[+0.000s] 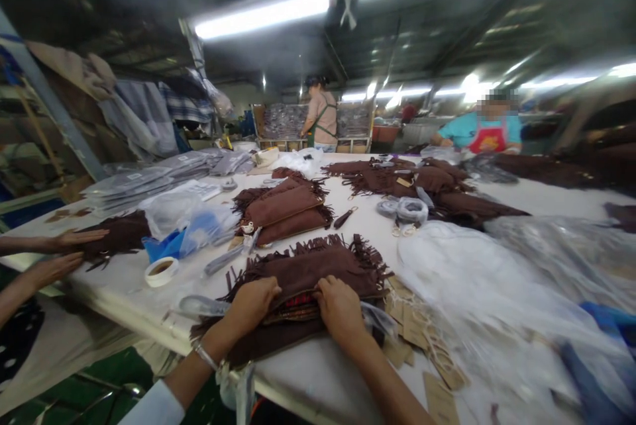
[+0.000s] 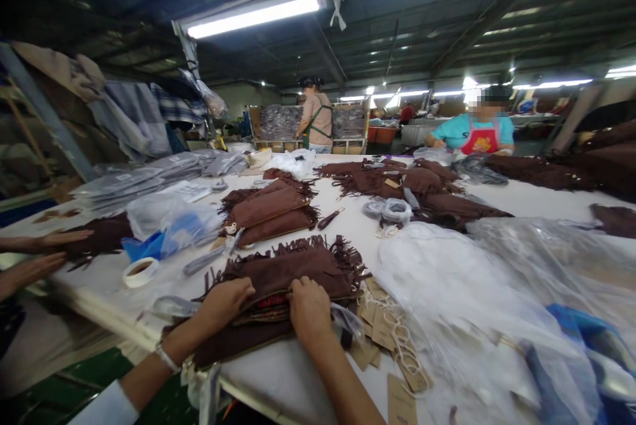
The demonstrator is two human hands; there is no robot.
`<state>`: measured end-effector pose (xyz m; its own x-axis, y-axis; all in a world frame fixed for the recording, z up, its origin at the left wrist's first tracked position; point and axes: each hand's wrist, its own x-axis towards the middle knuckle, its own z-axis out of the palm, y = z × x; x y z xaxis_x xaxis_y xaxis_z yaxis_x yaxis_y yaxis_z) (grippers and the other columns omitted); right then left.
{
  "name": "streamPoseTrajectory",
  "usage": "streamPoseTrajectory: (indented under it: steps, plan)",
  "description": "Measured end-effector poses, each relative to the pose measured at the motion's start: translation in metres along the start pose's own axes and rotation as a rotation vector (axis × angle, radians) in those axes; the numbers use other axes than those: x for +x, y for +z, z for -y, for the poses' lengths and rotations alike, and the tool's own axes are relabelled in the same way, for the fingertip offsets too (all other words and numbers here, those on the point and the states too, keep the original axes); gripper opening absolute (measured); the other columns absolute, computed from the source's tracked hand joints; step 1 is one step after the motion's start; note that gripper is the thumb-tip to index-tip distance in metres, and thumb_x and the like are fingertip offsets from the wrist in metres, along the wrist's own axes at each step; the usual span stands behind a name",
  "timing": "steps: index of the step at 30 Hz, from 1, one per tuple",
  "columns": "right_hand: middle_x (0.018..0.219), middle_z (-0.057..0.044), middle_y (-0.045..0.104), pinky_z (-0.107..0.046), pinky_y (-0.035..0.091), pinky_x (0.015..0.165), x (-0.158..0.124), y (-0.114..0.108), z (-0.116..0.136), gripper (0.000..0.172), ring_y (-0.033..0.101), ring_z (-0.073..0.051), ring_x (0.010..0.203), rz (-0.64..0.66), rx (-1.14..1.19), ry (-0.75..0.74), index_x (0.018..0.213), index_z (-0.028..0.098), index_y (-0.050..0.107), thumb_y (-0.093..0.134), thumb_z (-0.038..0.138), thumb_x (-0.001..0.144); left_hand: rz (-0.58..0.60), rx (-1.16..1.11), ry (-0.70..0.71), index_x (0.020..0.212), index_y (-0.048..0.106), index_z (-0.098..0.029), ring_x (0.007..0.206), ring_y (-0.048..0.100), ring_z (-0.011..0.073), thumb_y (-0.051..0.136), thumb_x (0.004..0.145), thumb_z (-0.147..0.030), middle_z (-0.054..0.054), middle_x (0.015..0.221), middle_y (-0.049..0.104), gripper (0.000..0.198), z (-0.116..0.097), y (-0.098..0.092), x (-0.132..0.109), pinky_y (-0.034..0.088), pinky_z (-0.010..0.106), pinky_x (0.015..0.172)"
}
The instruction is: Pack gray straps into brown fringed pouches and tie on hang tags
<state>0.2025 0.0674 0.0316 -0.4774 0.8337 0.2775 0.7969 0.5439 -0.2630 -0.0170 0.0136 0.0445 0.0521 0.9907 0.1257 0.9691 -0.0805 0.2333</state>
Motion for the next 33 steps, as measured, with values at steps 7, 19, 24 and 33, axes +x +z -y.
streamPoseTrajectory:
  steps: [7,19,24,33]
  plan:
    - [0.093,-0.004,0.069,-0.031,0.041,0.07,0.008,0.012,0.001,0.01,0.063,-0.022,0.087,-0.002,-0.014,0.07,0.092,0.022,0.065,0.057,0.029,0.095,0.049,-0.146,0.139,0.112,0.059,-0.024,0.104,0.06,0.02,0.052,0.095,-0.031,0.004,0.113,0.063,0.02,-0.014,-0.002,-0.002,0.043,0.029,0.091]
    - [0.098,-0.004,0.067,-0.035,0.037,0.083,0.003,0.012,0.0,0.011,0.057,-0.023,0.092,-0.106,0.054,-0.033,0.105,0.022,0.059,0.052,0.021,0.097,0.067,0.059,-0.036,0.088,0.059,-0.022,0.084,0.064,0.0206,0.048,0.093,-0.02,0.003,0.084,0.07,0.012,-0.008,-0.001,0.037,0.038,0.027,0.071]
    - [0.093,-0.006,0.067,-0.036,0.037,0.076,0.011,0.016,-0.001,0.017,0.059,-0.024,0.087,-0.111,0.059,0.042,0.1,0.021,0.059,0.044,0.014,0.098,0.087,0.026,-0.048,0.087,0.059,-0.023,0.085,0.065,0.0185,0.046,0.094,-0.021,0.001,0.087,0.071,0.016,-0.008,0.0,0.041,0.041,0.025,0.072]
    - [0.097,-0.007,0.069,-0.036,0.043,0.08,0.001,0.001,0.013,0.013,0.061,-0.023,0.091,-0.072,0.021,0.057,0.1,0.019,0.06,0.051,0.015,0.093,0.005,-0.026,0.091,0.113,0.061,-0.022,0.11,0.06,0.0254,0.049,0.092,-0.034,0.007,0.116,0.066,0.027,-0.009,0.019,0.009,0.044,0.038,0.097]
